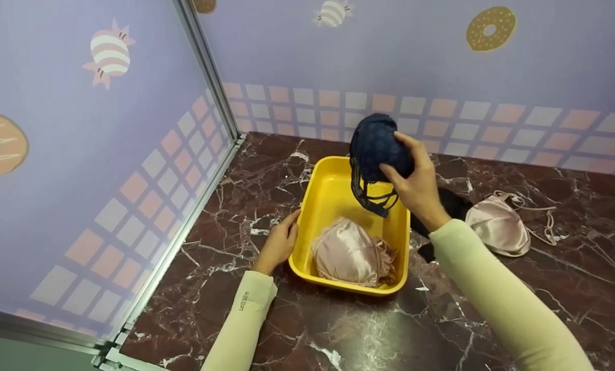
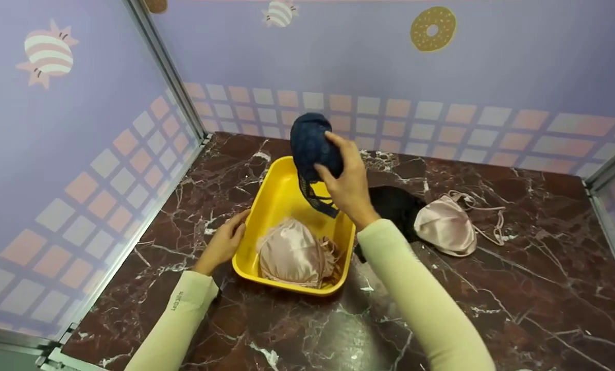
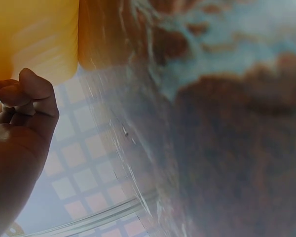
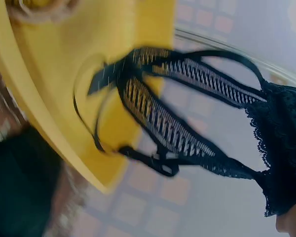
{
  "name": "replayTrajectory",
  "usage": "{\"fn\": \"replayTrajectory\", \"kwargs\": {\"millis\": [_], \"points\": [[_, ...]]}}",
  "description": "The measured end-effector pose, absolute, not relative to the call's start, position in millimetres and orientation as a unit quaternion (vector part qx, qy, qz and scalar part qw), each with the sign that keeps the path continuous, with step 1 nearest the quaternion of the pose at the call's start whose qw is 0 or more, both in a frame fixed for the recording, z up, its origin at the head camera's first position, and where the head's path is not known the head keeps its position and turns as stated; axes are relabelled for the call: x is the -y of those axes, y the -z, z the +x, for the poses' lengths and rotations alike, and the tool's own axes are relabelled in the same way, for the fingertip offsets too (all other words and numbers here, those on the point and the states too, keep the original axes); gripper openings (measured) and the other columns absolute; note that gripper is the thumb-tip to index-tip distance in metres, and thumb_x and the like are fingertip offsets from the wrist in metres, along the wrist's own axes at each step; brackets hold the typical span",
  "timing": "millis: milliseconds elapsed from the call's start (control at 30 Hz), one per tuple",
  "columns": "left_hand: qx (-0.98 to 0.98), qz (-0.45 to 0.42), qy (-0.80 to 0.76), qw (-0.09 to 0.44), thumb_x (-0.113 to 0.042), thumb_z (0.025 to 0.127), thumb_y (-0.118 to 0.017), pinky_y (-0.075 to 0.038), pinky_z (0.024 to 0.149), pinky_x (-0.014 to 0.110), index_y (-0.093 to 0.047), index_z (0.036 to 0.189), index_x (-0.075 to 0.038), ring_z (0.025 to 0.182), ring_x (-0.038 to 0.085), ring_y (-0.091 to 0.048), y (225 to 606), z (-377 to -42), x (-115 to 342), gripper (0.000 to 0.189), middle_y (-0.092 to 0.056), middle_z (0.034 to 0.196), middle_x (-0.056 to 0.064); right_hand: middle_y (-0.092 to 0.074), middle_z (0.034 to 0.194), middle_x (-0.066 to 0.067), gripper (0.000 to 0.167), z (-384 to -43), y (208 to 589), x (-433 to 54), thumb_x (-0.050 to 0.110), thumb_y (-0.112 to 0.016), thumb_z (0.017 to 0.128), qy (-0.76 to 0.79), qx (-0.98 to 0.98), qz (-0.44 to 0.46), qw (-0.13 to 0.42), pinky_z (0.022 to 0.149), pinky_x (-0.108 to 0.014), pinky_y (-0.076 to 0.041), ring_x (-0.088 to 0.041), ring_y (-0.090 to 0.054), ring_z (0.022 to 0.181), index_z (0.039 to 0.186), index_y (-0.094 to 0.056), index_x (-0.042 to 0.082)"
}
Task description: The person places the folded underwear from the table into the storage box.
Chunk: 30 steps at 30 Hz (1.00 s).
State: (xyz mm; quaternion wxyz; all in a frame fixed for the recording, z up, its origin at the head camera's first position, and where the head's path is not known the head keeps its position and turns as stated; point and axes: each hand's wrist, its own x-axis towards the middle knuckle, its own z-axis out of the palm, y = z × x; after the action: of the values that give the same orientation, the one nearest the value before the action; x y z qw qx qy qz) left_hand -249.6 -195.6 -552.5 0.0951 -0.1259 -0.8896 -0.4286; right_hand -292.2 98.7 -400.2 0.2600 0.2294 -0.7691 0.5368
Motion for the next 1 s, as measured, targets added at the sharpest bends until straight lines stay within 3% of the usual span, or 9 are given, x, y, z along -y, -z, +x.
{"fn": "replayTrajectory", "kwargs": {"millis": [133, 233, 367, 467, 833, 1000], "points": [[0.890, -0.130, 0.425, 0.099, -0.004, 0.098, -0.044, -0.041, 0.095, 0.042, -0.047, 0.136, 0.002, 0.109, 0.031, -0.056, 552.1, -249.9, 196.3, 0.038, -0.055, 0.125, 0.023, -0.049, 0.133, -0.010, 0.059, -317.8, 436.2, -94.5, 0.006, -0.073, 0.082, -0.538, 0.779, 0.238, 0.216, 0.102, -0.038, -0.031, -0.025, -0.043, 0.123, 0.135, -0.049, 0.011], [0.891, -0.130, 0.423, 0.103, -0.003, 0.098, -0.045, -0.043, 0.092, 0.043, -0.048, 0.136, 0.003, 0.104, 0.030, -0.057, 550.9, -249.6, 196.8, 0.038, -0.057, 0.122, 0.024, -0.048, 0.132, -0.007, 0.060, -335.8, 459.0, -96.3, 0.012, -0.073, 0.083, -0.521, 0.808, 0.239, 0.131, 0.102, -0.044, -0.032, -0.025, -0.042, 0.125, 0.137, -0.047, 0.022], [0.892, -0.129, 0.421, 0.104, -0.003, 0.098, -0.045, -0.045, 0.086, 0.043, -0.048, 0.135, 0.003, 0.091, 0.027, -0.057, 549.6, -248.2, 196.6, 0.038, -0.061, 0.110, 0.022, -0.047, 0.133, -0.012, 0.060, -343.8, 472.1, -96.1, 0.011, -0.071, 0.085, -0.481, 0.845, 0.232, 0.028, 0.103, -0.051, -0.029, -0.030, -0.040, 0.126, 0.138, -0.045, 0.025], [0.891, -0.127, 0.423, 0.103, -0.004, 0.098, -0.045, -0.045, 0.083, 0.042, -0.048, 0.136, 0.002, 0.085, 0.026, -0.056, 549.5, -247.3, 196.0, 0.038, -0.062, 0.103, 0.021, -0.044, 0.137, -0.014, 0.059, -347.1, 481.7, -94.0, 0.011, -0.069, 0.087, -0.467, 0.856, 0.222, -0.014, 0.103, -0.052, -0.027, -0.032, -0.038, 0.127, 0.138, -0.043, 0.021], [0.885, -0.127, 0.437, 0.098, -0.004, 0.098, -0.045, -0.044, 0.090, 0.041, -0.047, 0.135, 0.004, 0.099, 0.026, -0.057, 553.1, -248.6, 195.4, 0.038, -0.057, 0.123, 0.023, -0.038, 0.138, -0.026, 0.059, -352.0, 497.9, -88.0, 0.011, -0.066, 0.088, -0.393, 0.892, 0.195, -0.109, 0.104, -0.052, -0.025, -0.039, -0.034, 0.128, 0.139, -0.036, 0.005], [0.886, -0.122, 0.437, 0.092, -0.005, 0.099, -0.044, -0.044, 0.090, 0.040, -0.047, 0.137, 0.002, 0.101, 0.026, -0.057, 553.2, -248.8, 196.8, 0.039, -0.056, 0.125, 0.022, -0.039, 0.133, -0.030, 0.049, -355.1, 497.8, -85.7, 0.012, -0.067, 0.088, -0.336, 0.907, 0.197, -0.161, 0.103, -0.053, -0.026, -0.044, -0.032, 0.126, 0.128, -0.042, -0.001]]}}
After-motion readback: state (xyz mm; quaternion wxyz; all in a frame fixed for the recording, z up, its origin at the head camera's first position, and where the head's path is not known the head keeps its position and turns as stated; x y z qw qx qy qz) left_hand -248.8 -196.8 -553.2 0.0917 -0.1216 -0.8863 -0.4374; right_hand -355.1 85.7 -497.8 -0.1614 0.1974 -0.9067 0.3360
